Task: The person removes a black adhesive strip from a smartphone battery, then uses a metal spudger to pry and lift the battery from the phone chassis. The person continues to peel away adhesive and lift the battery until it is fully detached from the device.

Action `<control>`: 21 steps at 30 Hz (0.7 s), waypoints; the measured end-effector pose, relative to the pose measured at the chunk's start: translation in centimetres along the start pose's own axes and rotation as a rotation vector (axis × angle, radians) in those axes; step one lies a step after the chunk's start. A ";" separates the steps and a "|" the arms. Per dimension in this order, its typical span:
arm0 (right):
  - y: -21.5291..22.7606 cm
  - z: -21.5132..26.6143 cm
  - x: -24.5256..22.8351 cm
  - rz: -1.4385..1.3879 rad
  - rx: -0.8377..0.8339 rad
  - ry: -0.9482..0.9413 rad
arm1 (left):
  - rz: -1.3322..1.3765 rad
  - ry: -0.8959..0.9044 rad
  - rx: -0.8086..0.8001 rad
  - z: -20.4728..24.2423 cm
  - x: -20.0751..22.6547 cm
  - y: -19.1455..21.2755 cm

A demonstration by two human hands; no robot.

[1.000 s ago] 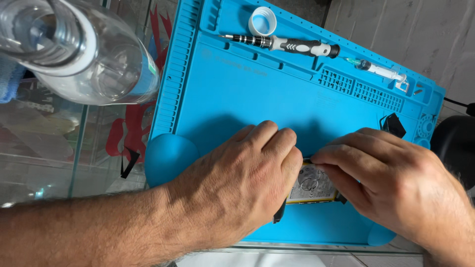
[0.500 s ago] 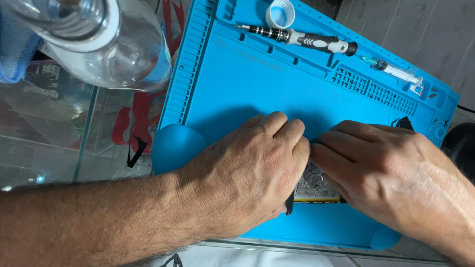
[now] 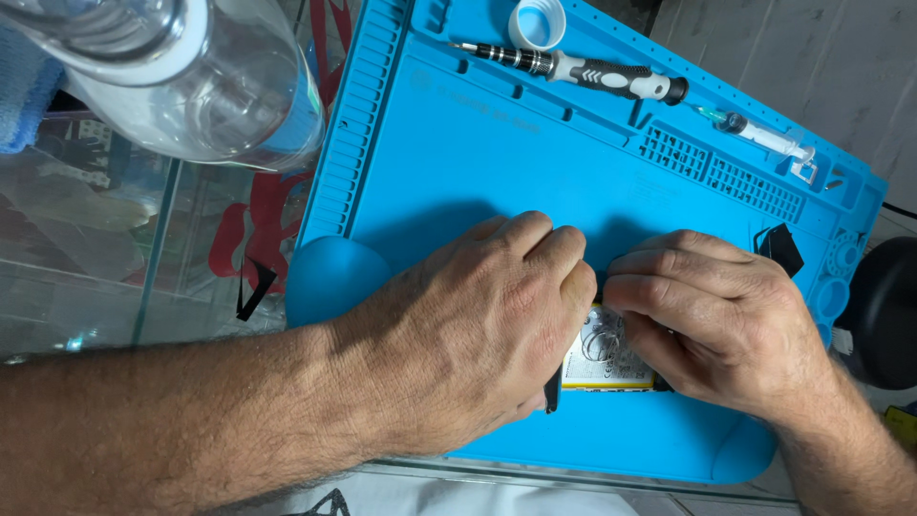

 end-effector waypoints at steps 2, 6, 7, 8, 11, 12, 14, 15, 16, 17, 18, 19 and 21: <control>-0.2 0.0 -0.1 -0.026 0.009 -0.019 | 0.019 0.016 0.011 0.1 -0.2 -0.1; 0.2 0.3 0.7 -0.076 0.005 -0.128 | -0.053 -0.021 0.064 0.0 -0.6 0.2; 0.3 0.5 0.9 -0.090 -0.004 -0.155 | 0.001 -0.016 0.087 0.0 -0.7 0.3; 0.4 1.0 1.1 -0.089 0.000 -0.167 | 0.004 -0.028 0.086 0.1 -0.6 0.0; 1.0 2.0 0.9 -0.064 0.001 -0.142 | 0.054 0.005 0.076 0.3 -1.2 -0.5; 1.2 2.5 0.6 0.028 0.031 -0.174 | 0.063 0.009 0.101 0.4 -1.2 -0.7; 1.4 3.2 -0.6 0.119 0.064 -0.197 | 0.066 0.020 0.125 0.7 -1.2 -0.7; 1.6 3.6 -1.3 0.176 0.109 -0.204 | 0.075 0.018 0.129 0.8 -1.3 -0.5; 2.0 4.1 -2.1 0.238 0.152 -0.218 | 0.087 0.009 0.138 0.8 -1.2 -0.4; 1.8 4.1 -2.7 0.242 0.153 -0.217 | 0.085 0.009 0.141 0.7 -1.2 -0.5; 1.5 3.8 -3.3 0.267 0.112 -0.204 | 0.076 0.003 0.138 0.8 -1.2 -0.6; 1.1 3.6 -3.9 0.293 0.072 -0.192 | 0.067 -0.003 0.134 0.8 -1.2 -0.7; -0.1 4.2 -3.3 0.355 0.041 -0.225 | 0.066 0.004 0.139 0.9 -1.1 -0.6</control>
Point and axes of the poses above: each hand's wrist, its own z-axis away from the middle knuckle, its own y-axis out of the back of the hand, x = y × z, the point moved 5 cm from there along -z, towards the middle knuckle, and after that the axes turned 2 degrees about -x, right-handed, at the moved point
